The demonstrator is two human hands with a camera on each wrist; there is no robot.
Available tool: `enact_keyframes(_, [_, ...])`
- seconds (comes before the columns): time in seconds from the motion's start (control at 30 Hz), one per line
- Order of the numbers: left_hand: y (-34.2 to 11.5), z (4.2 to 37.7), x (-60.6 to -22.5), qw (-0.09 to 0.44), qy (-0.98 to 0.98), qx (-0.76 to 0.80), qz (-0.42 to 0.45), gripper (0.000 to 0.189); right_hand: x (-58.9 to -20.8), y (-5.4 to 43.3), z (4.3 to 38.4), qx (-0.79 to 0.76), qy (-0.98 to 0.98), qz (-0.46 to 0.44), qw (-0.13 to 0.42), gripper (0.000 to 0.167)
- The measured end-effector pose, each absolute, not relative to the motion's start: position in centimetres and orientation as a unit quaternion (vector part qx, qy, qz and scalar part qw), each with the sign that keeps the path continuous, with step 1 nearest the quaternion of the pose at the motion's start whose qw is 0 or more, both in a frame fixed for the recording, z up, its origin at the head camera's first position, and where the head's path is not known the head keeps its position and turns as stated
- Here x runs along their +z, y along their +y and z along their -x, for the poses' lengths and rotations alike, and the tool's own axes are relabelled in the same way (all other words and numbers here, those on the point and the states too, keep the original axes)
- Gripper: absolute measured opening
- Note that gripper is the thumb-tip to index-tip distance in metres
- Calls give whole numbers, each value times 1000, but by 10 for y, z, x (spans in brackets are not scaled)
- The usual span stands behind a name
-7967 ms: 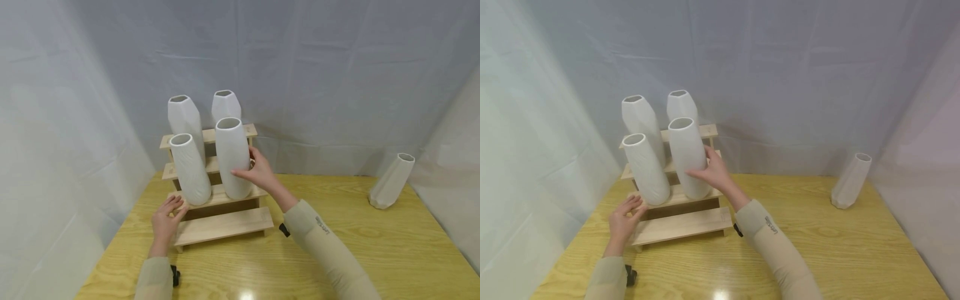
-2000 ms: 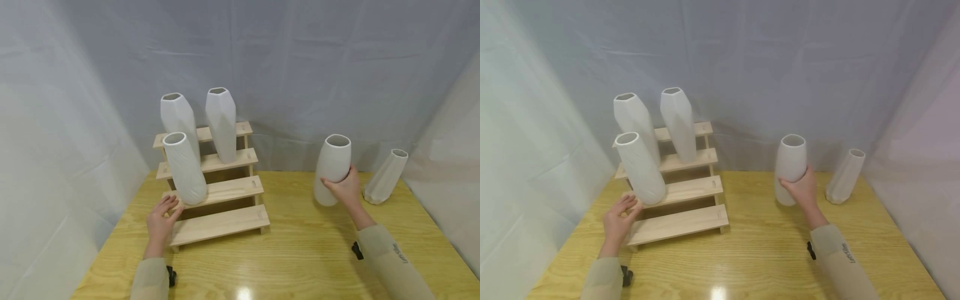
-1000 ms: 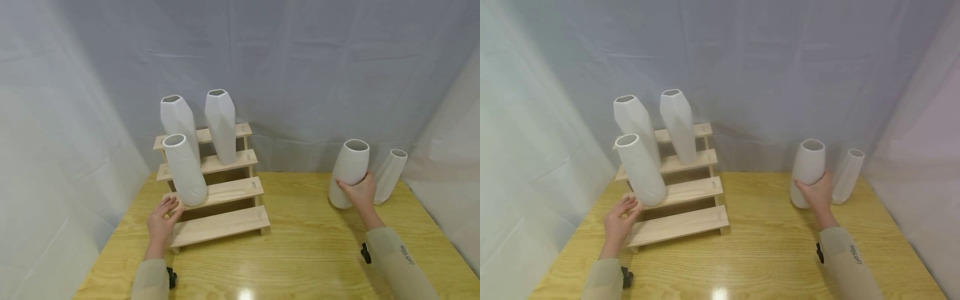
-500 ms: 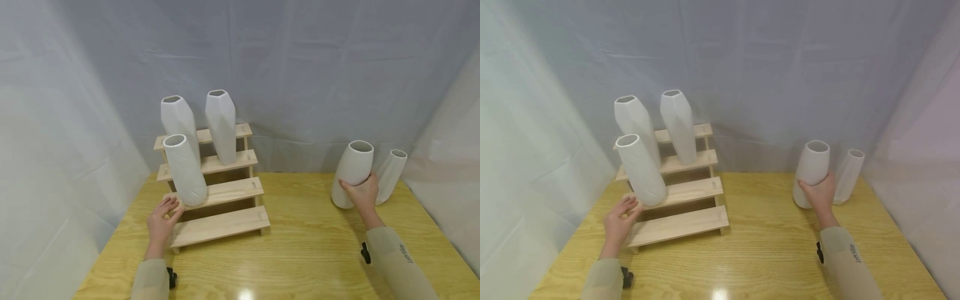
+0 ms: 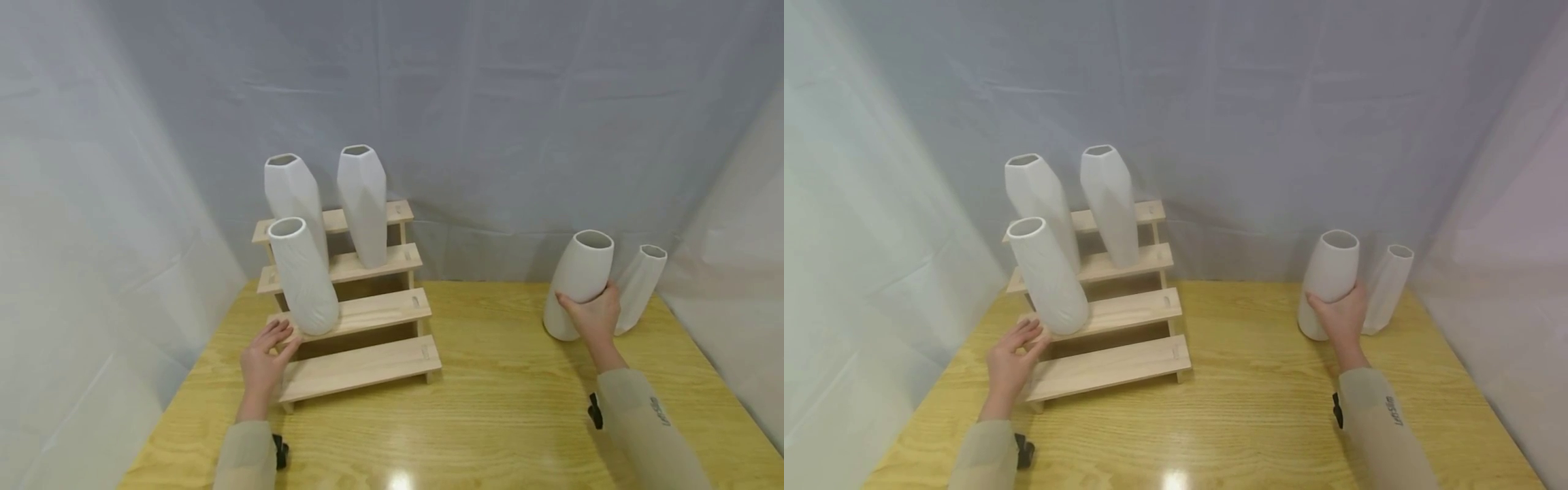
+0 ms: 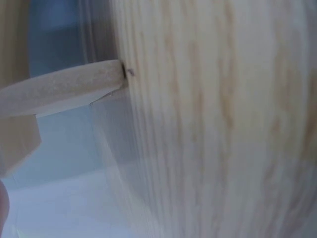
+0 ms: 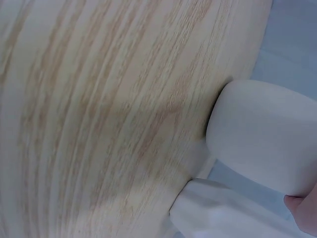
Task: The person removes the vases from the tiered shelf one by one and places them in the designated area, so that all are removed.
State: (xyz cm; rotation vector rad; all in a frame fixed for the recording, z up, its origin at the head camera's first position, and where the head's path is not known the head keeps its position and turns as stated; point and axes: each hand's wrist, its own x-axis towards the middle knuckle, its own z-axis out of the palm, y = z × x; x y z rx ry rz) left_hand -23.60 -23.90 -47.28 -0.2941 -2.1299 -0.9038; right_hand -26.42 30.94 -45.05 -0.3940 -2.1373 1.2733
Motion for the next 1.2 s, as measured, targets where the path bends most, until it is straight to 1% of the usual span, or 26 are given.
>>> enact_keyframes(0.13, [-239, 236, -474, 399, -839, -350, 118, 26, -453, 310, 265, 482, -806, 149, 310, 81])
enact_keyframes(0.4, [-238, 234, -474, 377, -852, -349, 100, 29, -453, 313, 266, 470, -803, 156, 331, 79])
enact_keyframes(0.93, [-237, 233, -472, 388, -847, -347, 109, 28, -458, 315, 269, 480, -793, 148, 344, 76])
enact_keyframes(1.07, [-237, 233, -471, 385, -849, -346, 105, 28, -457, 315, 268, 488, -792, 142, 339, 77])
enact_keyframes(1.2, [-237, 232, -470, 368, -856, -352, 90, 29, -457, 315, 268, 496, -792, 135, 329, 78])
